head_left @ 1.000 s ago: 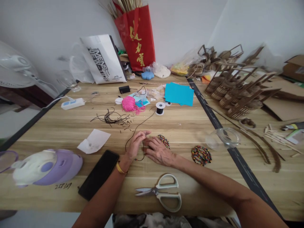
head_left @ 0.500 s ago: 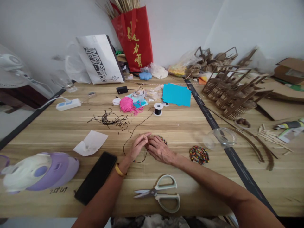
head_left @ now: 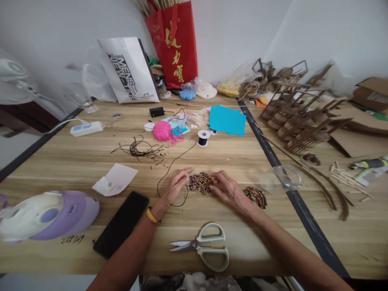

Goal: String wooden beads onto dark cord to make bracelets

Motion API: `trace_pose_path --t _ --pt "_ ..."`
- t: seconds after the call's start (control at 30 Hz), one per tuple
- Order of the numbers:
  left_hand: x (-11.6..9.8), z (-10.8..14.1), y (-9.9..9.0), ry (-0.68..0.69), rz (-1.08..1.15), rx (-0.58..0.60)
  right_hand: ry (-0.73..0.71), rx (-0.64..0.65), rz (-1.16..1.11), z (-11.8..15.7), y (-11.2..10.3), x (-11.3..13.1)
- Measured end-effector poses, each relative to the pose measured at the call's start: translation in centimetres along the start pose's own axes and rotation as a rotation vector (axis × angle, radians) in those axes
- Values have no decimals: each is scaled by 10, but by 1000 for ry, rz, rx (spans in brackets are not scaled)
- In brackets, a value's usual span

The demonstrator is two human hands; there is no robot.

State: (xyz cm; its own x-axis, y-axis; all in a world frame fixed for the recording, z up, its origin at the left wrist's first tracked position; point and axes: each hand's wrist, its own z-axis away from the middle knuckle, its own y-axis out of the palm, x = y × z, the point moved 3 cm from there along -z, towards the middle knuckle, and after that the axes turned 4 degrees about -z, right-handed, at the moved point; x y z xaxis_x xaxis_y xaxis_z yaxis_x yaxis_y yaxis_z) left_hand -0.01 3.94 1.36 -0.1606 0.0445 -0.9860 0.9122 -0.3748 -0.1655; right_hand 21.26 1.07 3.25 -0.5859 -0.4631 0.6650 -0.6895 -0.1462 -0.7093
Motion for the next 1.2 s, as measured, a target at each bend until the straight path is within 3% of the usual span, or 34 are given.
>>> trace_pose_path --t 0.13,0.27,0.5,0.93,1.2 --pt "-1 1 3 5 -2 -21 217 165 52 13 -10 -5" --pt "-1 0 9 8 15 1 256 254 133 14 -8 -6" --pt "3 -2 16 28 47 49 239 259 249 2 0 -3" --pt "2 -4 14 37 72 43 149 224 221 -6 16 -12" --pt "-1 -2 9 35 59 13 174 202 100 -2 12 -12"
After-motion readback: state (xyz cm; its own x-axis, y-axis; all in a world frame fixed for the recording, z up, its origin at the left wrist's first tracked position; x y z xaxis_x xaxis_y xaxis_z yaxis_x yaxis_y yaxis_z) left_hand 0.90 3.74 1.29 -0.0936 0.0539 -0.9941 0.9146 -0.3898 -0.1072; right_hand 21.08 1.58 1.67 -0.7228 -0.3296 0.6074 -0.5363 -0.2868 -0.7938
